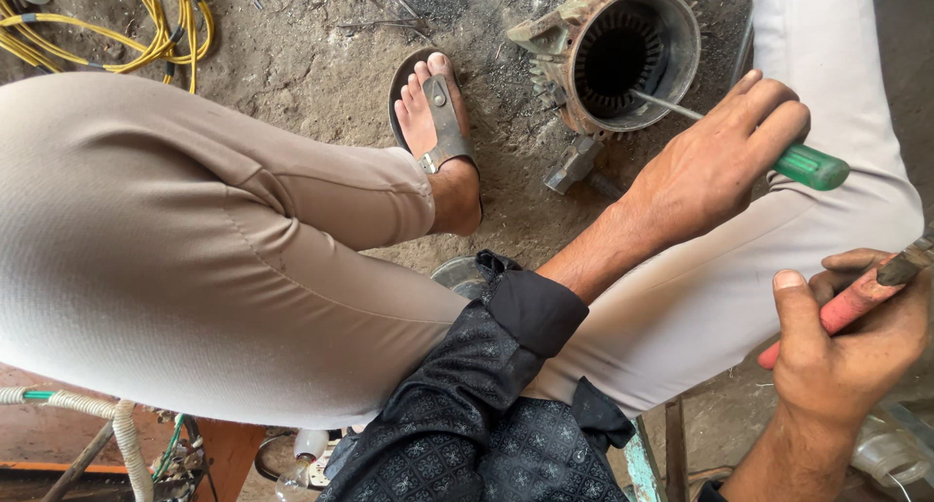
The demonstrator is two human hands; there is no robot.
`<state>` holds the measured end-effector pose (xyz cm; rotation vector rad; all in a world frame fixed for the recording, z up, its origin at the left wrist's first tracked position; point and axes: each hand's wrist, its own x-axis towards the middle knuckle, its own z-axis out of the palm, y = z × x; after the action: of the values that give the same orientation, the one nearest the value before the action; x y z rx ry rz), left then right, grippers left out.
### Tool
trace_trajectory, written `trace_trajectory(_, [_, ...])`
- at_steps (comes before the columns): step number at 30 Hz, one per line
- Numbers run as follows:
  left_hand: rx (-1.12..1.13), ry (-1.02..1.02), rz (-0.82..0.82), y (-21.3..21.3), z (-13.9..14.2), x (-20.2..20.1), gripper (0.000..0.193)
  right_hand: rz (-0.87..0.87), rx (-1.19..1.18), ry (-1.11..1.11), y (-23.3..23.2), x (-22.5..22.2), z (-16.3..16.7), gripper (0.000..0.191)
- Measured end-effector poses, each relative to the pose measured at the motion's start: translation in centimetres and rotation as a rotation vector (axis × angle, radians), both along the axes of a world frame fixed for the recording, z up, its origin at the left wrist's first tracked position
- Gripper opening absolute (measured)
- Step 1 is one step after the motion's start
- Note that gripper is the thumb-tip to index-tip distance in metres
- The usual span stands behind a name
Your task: The person uses a hammer and a screwdriver to repeatedly tap and pry at the interior of a cylindrical metal motor component resting on the floor. The person holds the screwdriver in the left hand and strikes it with the hammer in the right hand.
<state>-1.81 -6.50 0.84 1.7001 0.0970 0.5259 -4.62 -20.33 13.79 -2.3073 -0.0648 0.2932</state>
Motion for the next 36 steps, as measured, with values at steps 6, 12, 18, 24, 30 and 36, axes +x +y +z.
trace_trajectory(6, [-0.011, 0.002, 0.005, -0.1, -0.1, -0.1, 0.031, 0.037, -0.011, -0.016, 0.0, 0.2, 0.0, 0.033])
trace_trajectory(12, [0.047, -0.01, 0.047, -0.8, -0.9, -0.1, 0.028, -0.014, -0.039, -0.042, -1.1, -0.3, -0.1, 0.028])
trace_trajectory(18, [0.026, 0.025, 0.028, -0.7, -1.1, -0.4, 0.027, 0.334, -0.397, -0.285, -0.2, 0.5, -0.9, 0.029])
trace_trajectory(24, [-0.002, 0.002, 0.04, 0.2, -0.2, -0.4, 0.034, 0.233, -0.255, -0.151, 0.0, 1.4, 0.0, 0.024])
trace_trajectory(30, [-0.016, -0.023, 0.01, -0.5, -0.4, -0.5, 0.034, 0.06, -0.101, -0.018, -1.6, 0.2, -0.9, 0.032])
trace_trajectory(36, [-0.076, 0.011, -0.001, -0.5, -0.7, -0.6, 0.028, 0.24, -0.069, -0.059, -2.9, 0.6, -1.6, 0.033])
